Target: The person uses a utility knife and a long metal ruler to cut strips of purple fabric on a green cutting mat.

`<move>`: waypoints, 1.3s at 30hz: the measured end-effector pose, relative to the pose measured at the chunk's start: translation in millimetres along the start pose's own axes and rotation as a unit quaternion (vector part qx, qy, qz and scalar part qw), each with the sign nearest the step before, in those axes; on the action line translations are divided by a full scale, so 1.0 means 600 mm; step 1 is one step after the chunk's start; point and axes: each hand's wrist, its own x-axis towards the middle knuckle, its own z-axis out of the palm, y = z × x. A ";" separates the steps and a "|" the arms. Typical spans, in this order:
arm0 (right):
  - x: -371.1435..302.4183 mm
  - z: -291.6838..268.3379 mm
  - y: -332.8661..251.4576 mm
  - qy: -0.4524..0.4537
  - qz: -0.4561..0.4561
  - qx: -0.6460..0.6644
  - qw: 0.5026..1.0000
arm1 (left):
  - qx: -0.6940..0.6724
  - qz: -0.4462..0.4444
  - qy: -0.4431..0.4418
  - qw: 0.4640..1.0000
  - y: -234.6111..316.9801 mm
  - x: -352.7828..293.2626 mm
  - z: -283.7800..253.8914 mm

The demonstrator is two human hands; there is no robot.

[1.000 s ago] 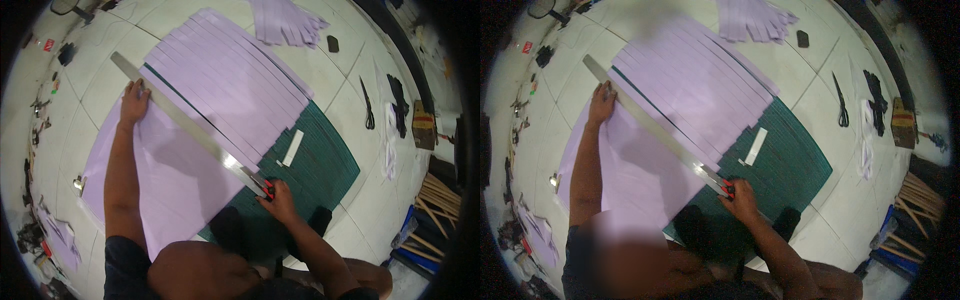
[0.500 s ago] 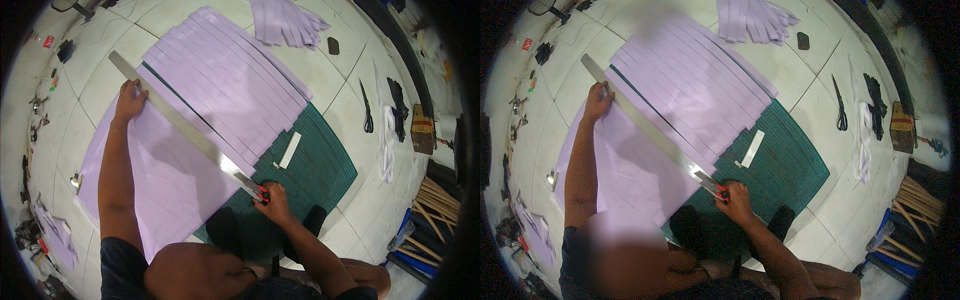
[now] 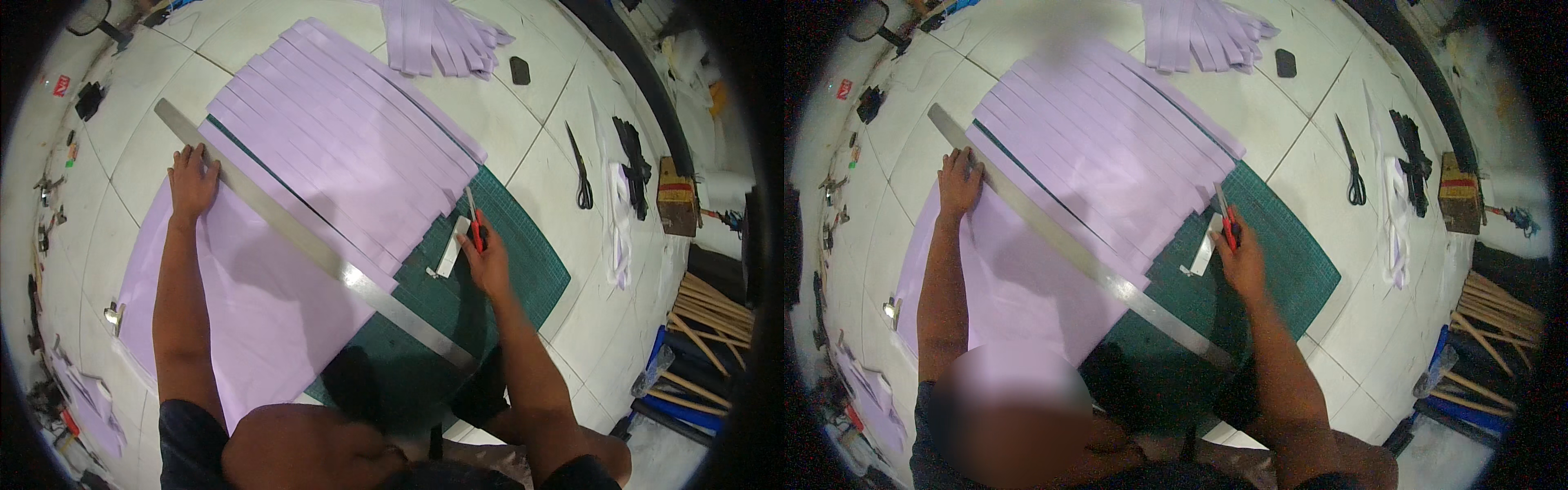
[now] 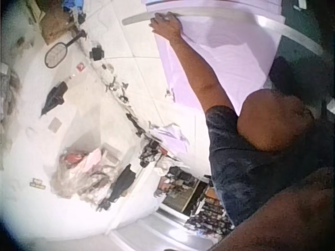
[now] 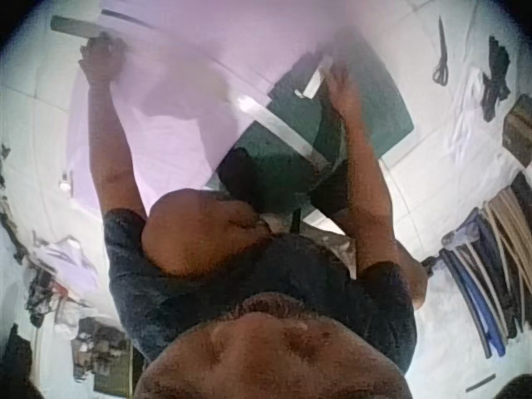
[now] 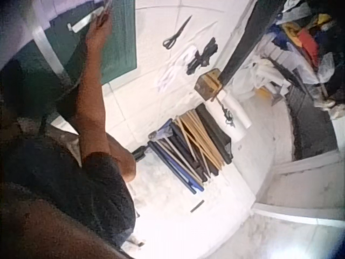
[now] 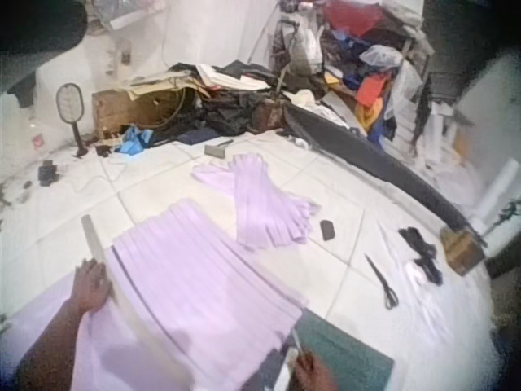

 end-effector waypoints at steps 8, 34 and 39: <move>-0.006 -0.021 -0.034 -0.105 0.157 0.052 0.981 | -0.121 0.017 -0.011 0.992 -0.052 0.002 0.007; -0.050 0.065 -0.042 -0.131 0.173 0.204 0.955 | -0.118 0.023 -0.124 0.985 -0.020 -0.002 -0.035; -0.048 0.067 -0.043 -0.144 0.176 0.197 0.954 | -0.111 0.034 -0.114 0.987 -0.037 -0.002 -0.027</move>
